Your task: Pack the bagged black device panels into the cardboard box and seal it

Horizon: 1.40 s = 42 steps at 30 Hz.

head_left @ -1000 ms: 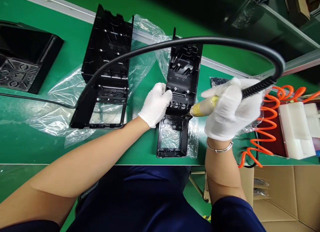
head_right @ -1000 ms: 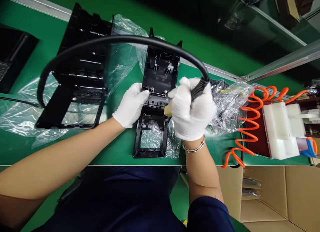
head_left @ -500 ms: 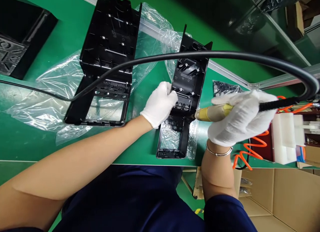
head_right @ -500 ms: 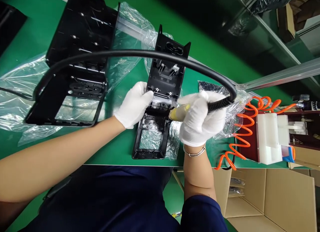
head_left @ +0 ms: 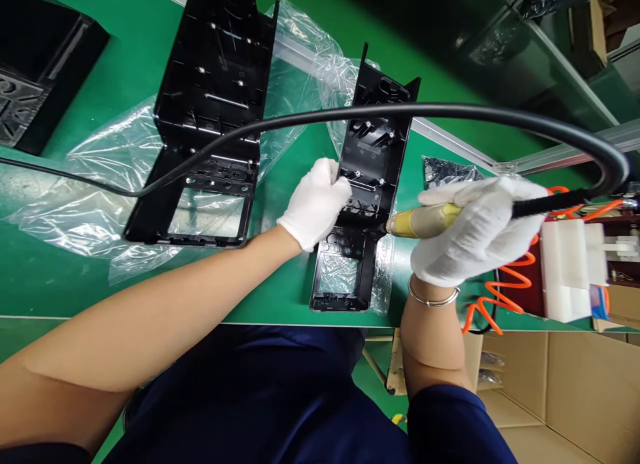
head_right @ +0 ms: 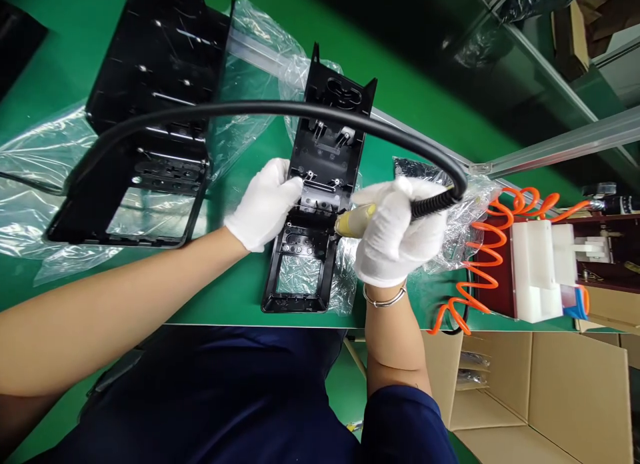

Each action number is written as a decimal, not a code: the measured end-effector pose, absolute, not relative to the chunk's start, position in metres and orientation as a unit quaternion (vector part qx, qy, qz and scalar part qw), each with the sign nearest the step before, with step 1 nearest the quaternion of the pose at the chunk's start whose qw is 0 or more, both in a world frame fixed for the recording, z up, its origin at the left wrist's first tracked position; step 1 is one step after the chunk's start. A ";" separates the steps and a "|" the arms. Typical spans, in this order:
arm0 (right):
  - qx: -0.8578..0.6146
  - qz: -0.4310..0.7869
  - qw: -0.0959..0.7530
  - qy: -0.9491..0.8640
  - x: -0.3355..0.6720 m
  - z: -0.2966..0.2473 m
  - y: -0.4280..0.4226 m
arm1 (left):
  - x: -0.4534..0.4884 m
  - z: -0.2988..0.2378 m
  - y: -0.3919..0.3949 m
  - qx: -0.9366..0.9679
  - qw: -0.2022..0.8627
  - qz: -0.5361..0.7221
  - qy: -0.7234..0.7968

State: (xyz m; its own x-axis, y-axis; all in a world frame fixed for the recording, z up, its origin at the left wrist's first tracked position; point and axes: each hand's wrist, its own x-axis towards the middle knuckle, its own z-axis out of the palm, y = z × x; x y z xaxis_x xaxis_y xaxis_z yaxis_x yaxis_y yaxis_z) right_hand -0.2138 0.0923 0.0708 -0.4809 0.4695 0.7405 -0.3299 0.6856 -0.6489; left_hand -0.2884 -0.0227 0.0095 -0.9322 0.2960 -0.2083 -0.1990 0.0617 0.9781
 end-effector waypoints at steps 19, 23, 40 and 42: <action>-0.051 0.424 0.509 -0.748 -0.217 0.072 0.090 | -0.289 0.009 -0.022 0.053 0.160 0.649 0.741; -0.042 0.471 0.502 -0.724 -0.217 0.074 0.090 | -0.289 0.011 -0.021 0.049 0.153 0.626 0.763; -0.030 0.519 0.521 -0.677 -0.225 0.076 0.086 | -0.290 0.003 -0.023 0.070 0.135 0.634 0.758; -0.037 0.519 0.514 -0.682 -0.226 0.075 0.087 | -0.290 0.002 -0.023 0.072 0.132 0.630 0.762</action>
State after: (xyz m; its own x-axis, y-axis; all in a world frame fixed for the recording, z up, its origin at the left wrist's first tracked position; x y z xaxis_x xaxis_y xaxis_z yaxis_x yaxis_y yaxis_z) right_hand -0.2256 0.0867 0.0749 -0.4698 0.5834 0.6625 -0.4826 0.4587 -0.7461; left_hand -0.2903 -0.0228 0.0019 -0.9551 0.2749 -0.1103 -0.0563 0.1970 0.9788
